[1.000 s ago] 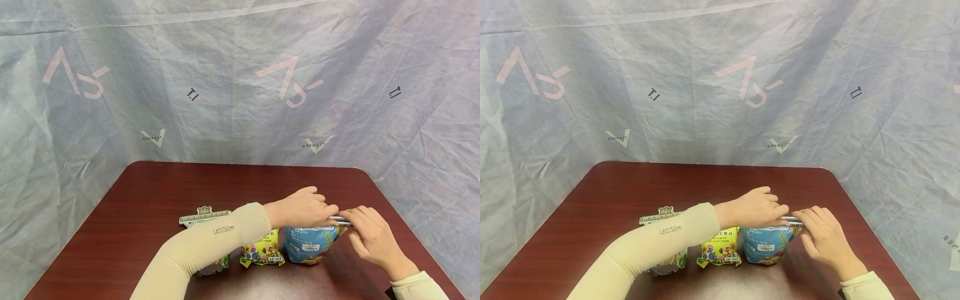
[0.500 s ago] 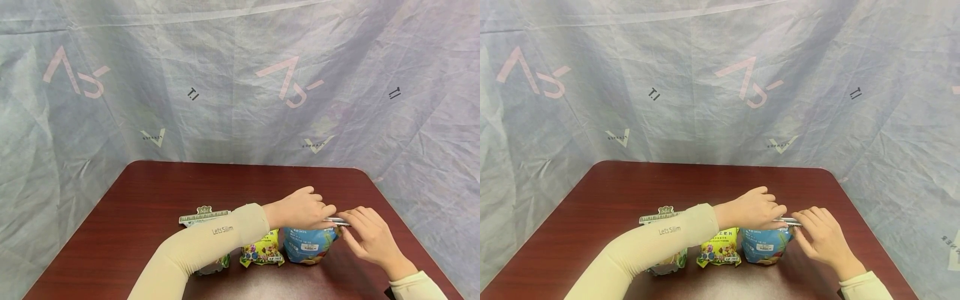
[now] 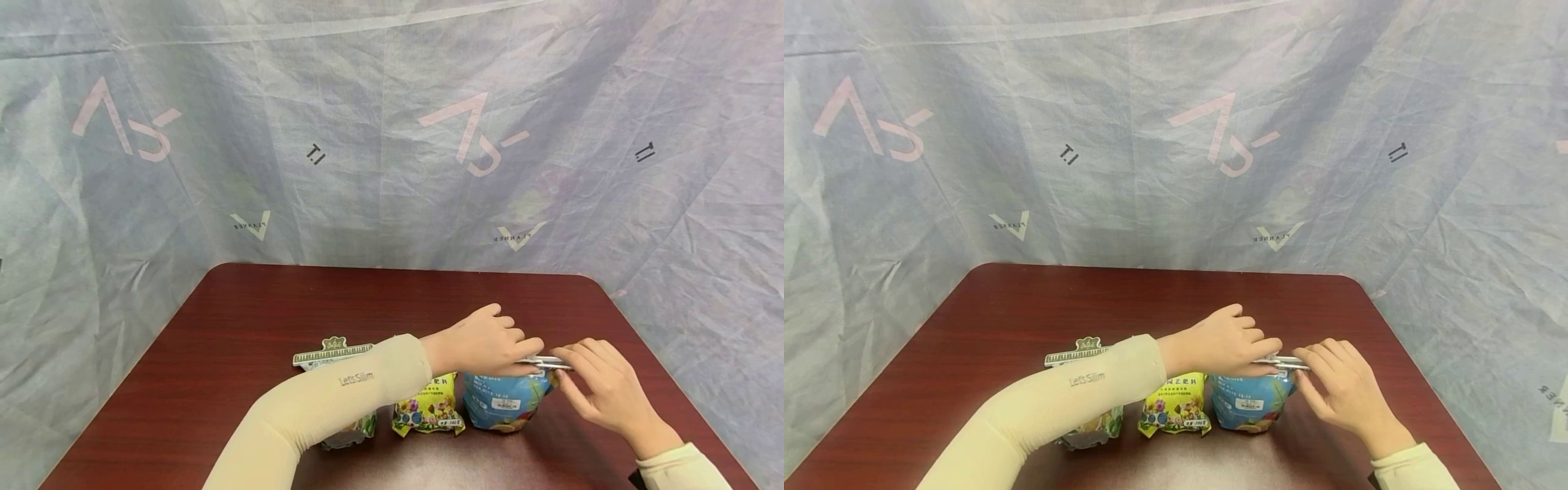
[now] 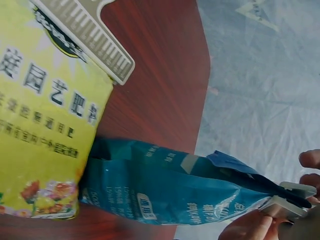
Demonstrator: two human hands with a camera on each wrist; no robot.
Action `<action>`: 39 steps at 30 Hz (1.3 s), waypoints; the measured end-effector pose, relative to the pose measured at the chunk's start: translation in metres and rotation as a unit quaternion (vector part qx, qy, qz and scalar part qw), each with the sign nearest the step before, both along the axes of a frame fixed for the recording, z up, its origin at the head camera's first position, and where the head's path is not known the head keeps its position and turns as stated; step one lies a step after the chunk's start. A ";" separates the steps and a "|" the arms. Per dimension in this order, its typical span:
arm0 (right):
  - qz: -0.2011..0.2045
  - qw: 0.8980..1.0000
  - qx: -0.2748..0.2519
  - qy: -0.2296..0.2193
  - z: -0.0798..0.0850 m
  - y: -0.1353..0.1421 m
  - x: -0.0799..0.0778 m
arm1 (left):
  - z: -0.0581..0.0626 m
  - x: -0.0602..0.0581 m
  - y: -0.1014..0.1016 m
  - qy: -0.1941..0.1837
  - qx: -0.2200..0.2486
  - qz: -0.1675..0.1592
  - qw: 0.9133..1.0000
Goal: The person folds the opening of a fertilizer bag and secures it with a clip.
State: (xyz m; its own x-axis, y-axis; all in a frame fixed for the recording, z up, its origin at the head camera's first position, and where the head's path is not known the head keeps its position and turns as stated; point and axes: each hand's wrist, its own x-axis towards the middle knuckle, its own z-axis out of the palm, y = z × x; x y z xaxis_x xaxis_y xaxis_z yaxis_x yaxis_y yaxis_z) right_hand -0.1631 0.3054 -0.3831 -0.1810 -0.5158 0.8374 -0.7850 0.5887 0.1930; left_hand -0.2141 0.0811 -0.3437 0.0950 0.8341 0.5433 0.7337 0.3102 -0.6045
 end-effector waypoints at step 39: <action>-0.025 0.983 -0.067 -0.168 -0.029 0.012 0.008 | -0.028 0.002 -0.067 -0.194 0.027 0.034 0.980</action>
